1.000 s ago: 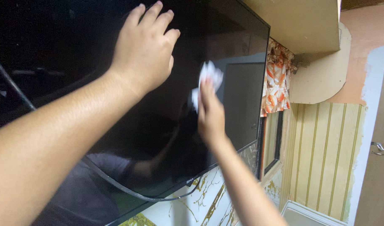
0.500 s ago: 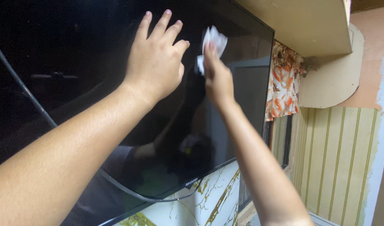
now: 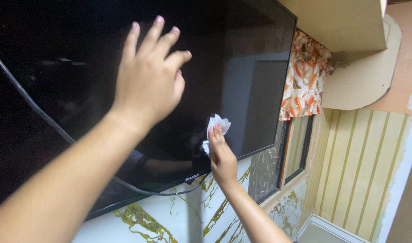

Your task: The person wipes the screen and the frame of a wall-mounted television with a cloth.

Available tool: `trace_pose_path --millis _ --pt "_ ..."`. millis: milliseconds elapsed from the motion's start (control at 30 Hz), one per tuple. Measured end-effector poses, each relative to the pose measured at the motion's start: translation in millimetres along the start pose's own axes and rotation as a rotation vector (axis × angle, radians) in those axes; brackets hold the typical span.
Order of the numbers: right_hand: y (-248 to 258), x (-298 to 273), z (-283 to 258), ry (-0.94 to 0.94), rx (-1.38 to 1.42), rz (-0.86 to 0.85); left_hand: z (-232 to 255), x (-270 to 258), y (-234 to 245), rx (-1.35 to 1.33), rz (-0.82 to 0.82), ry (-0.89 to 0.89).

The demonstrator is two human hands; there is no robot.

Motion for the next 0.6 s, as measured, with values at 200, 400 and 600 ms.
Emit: trace_pose_path --millis 200,400,600 --pt "0 70 31 0.064 -0.038 0.029 37 -27 23 -0.208 0.048 0.125" --pt "-8 214 74 0.244 -0.2 -0.012 66 -45 5 -0.289 0.039 0.251" --pt "-8 246 67 0.221 -0.054 0.015 77 -55 -1 -0.368 0.01 0.277"
Point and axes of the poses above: each hand's wrist, its own x-axis towards the middle knuckle, its own y-axis out of the back of the hand, z = x × y, the point moved 2 cm from there along x, towards the middle knuckle
